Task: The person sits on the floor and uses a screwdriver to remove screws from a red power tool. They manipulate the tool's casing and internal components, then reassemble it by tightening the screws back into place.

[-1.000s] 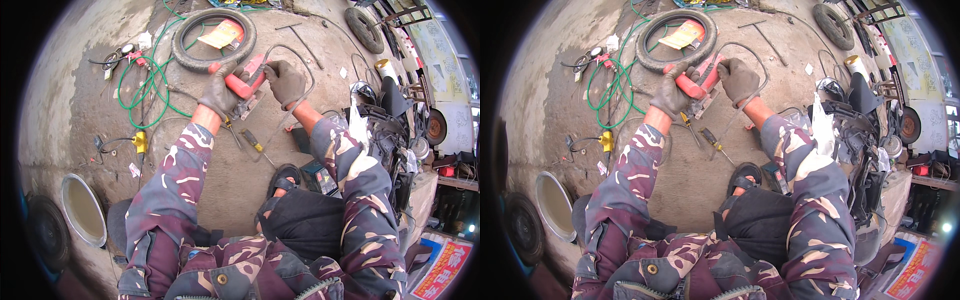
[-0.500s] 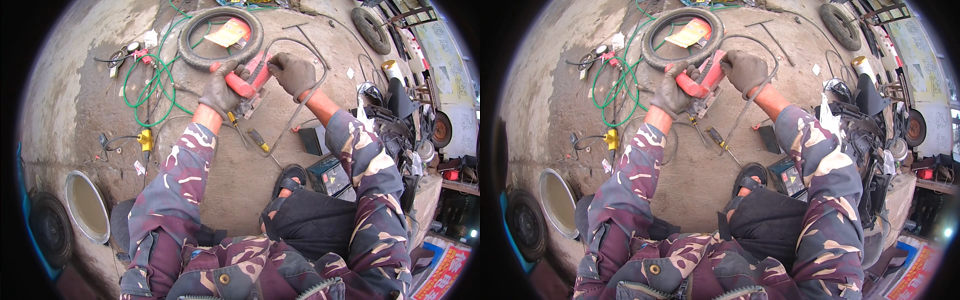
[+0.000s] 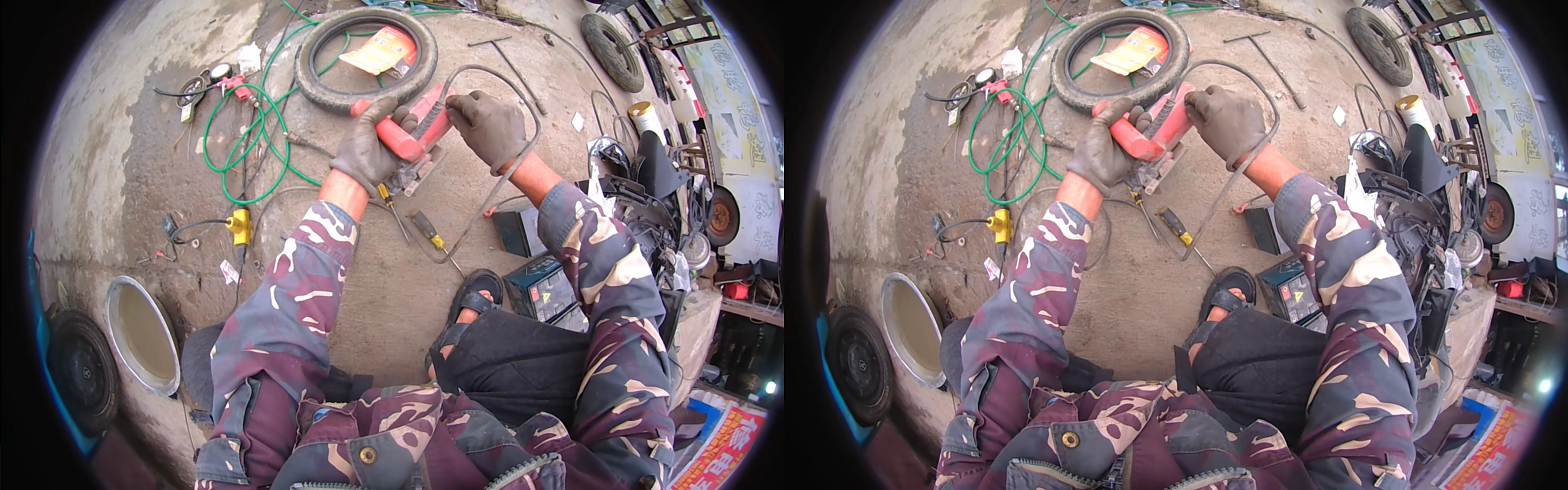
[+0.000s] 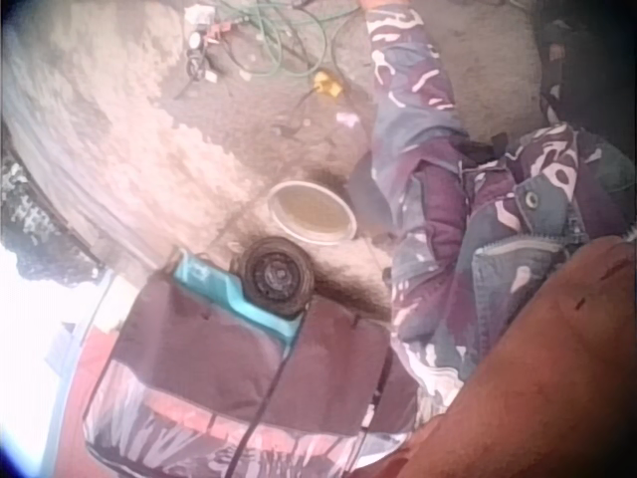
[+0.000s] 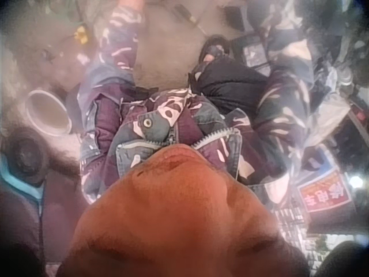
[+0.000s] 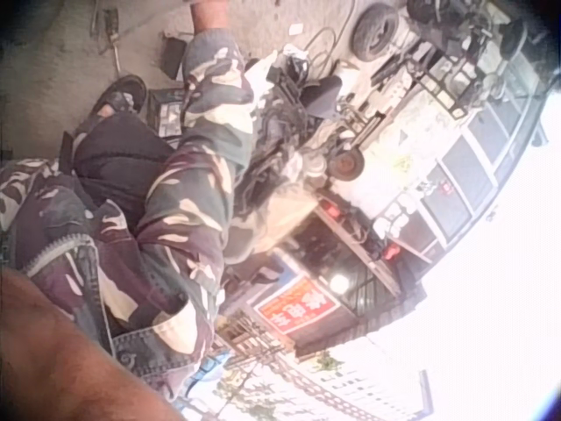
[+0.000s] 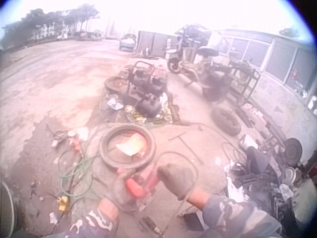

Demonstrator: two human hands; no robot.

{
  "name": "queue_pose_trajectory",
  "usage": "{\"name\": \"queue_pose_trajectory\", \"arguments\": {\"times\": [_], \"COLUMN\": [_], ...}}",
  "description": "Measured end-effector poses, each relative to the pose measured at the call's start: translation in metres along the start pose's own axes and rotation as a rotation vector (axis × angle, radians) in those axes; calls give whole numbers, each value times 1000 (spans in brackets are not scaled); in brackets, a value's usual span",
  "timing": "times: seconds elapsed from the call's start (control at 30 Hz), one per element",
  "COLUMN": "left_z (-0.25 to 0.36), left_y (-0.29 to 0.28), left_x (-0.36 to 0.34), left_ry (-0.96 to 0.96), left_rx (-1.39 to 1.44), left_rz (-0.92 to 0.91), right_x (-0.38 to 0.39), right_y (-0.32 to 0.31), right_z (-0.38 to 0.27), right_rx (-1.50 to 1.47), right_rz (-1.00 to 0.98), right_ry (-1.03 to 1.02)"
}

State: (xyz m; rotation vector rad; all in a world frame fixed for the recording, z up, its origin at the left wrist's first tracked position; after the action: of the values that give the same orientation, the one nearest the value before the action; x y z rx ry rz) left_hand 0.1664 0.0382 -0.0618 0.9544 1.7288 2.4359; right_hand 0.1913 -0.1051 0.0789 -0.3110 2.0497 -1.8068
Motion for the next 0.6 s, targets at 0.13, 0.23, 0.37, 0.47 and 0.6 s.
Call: {"name": "queue_pose_trajectory", "arguments": {"times": [0.13,0.23,0.37,0.47,0.6], "left_z": [-3,-7,-5,-6,-9], "left_y": [3,7,12,9,6], "left_x": [1,6,6,3,-1], "left_ry": [2,-23,-4,-8,-22], "left_rx": [-55,-4,-2,-9,-38], "left_rz": [-3,-32,-57,-45,-61], "right_x": [5,8,12,12,9], "right_y": [0,0,0,2,-5], "right_z": [-3,0,4,7,3], "right_rx": [86,69,-50,-30,-11], "right_rz": [28,67,144,132,150], "right_ry": [-78,-78,-5,19,-58]}}
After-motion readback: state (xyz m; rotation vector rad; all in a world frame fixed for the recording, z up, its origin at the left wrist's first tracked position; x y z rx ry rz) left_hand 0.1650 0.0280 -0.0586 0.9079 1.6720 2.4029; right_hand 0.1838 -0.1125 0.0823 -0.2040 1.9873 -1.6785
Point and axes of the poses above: each hand's wrist, its own x-axis away from the middle knuckle, its own y-axis out of the palm, z = x × y, the point moved 10 cm from there along -x, towards the middle knuckle, and after that the axes turned 4 degrees about -x, right-handed, at the moved point
